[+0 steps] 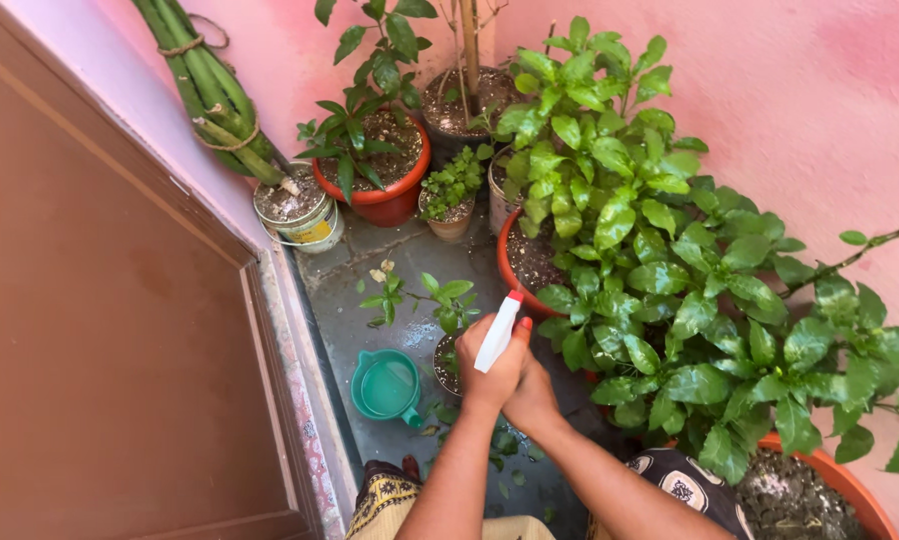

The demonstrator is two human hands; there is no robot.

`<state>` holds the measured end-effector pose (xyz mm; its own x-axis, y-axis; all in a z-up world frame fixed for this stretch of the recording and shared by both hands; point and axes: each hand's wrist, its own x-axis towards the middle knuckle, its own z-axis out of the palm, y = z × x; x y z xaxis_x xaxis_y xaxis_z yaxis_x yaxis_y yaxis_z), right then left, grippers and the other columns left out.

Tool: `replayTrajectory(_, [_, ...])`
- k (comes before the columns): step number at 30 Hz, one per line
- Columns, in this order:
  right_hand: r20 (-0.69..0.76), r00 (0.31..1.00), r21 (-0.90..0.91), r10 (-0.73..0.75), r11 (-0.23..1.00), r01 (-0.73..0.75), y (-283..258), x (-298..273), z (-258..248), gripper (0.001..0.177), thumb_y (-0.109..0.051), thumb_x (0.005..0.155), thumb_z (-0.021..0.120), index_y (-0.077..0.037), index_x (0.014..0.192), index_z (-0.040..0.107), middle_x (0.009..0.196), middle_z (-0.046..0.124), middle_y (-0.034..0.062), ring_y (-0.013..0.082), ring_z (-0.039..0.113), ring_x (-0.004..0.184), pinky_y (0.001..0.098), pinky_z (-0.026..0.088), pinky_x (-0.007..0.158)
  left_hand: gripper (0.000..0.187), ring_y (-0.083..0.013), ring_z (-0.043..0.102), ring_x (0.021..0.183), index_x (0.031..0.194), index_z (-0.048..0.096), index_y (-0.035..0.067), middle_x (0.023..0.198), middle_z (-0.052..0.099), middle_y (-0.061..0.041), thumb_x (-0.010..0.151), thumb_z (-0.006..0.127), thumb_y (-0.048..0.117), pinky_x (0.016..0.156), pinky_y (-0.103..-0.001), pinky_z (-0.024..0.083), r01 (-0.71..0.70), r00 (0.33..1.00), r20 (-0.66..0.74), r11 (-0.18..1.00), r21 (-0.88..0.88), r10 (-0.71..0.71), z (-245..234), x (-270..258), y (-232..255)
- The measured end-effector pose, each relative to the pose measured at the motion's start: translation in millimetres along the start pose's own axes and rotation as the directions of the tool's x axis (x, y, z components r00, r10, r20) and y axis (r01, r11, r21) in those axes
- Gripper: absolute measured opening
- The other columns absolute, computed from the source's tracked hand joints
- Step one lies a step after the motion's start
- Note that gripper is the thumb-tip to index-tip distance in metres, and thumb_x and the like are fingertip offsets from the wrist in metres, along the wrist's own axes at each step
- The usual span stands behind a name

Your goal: The person tends to potted plants by spraying water onto them with a spray bottle, touching the foliage, and removing leaves and debris from the pots by hand.

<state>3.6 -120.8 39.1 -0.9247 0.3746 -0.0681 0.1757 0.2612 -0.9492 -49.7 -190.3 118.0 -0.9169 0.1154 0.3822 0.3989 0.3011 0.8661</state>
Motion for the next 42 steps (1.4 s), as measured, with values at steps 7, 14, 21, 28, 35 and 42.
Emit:
replayTrajectory(7, [-0.053,0.979,-0.006,-0.196,0.981,0.196,-38,3,-24,0.067,-0.015,0.075,0.08,-0.007,0.135,0.053,0.117,0.073,0.0133,0.0197,0.07,0.11,0.0364,0.054,0.089,0.018,-0.0308,0.064,0.059,0.085,0.068,0.002,0.069,0.069,-0.015,0.084,0.075,0.019,0.058,-0.04,0.052,0.137,0.985,-0.058,0.94,-0.314,-0.163,5,-2,15])
replayTrajectory(14, [0.039,0.998,0.127,0.049,0.99,-0.053,-10,-2,-6,0.068,-0.011,0.076,0.078,-0.006,0.138,0.053,0.123,0.072,0.0116,0.0193,0.069,0.112,0.035,0.054,0.091,0.023,-0.0303,0.069,0.061,0.081,0.071,0.003,0.068,0.07,-0.014,0.083,0.079,0.024,0.059,-0.04,0.052,0.19,0.982,0.017,0.976,-0.11,-0.19,8,0,-3])
replayTrajectory(21, [0.109,0.973,0.067,0.201,0.976,-0.209,-14,-14,1,0.064,-0.006,0.073,0.078,-0.005,0.133,0.057,0.12,0.074,0.0131,0.0187,0.071,0.11,0.0346,0.056,0.09,0.025,-0.035,0.07,0.066,0.078,0.074,0.005,0.071,0.071,-0.016,0.082,0.083,0.028,0.06,-0.042,0.053,0.163,0.985,0.045,0.98,0.111,-0.169,1,0,-8])
replayTrajectory(28, [0.066,0.987,0.007,0.15,0.989,-0.151,-13,-8,-8,0.066,-0.01,0.073,0.079,-0.006,0.135,0.055,0.118,0.076,0.0135,0.0225,0.074,0.106,0.0351,0.056,0.089,0.022,-0.0332,0.072,0.064,0.084,0.072,0.006,0.07,0.071,-0.016,0.081,0.078,0.027,0.06,-0.042,0.055,0.209,0.975,0.11,0.967,-0.147,-0.194,-4,-1,4])
replayTrajectory(35, [0.199,0.963,0.12,0.181,0.971,-0.207,-15,-15,-11,0.073,0.002,0.067,0.077,-0.005,0.135,0.053,0.118,0.073,0.0144,0.0229,0.07,0.105,0.0381,0.055,0.087,0.023,-0.0339,0.073,0.069,0.084,0.074,0.006,0.074,0.073,-0.016,0.081,0.079,0.029,0.063,-0.044,0.055,0.277,0.959,0.07,0.961,-0.02,-0.275,2,-3,-8])
replayTrajectory(42, [0.176,0.94,0.311,0.292,0.889,-0.335,3,56,-44,0.061,0.012,0.076,0.053,-0.003,0.134,0.06,0.121,0.069,0.0096,0.0221,0.062,0.11,0.0313,0.049,0.089,0.023,-0.0317,0.073,0.071,0.088,0.073,0.007,0.077,0.074,-0.013,0.082,0.08,0.028,0.066,-0.042,0.055,0.282,0.953,-0.091,0.955,-0.087,-0.29,-6,3,-14])
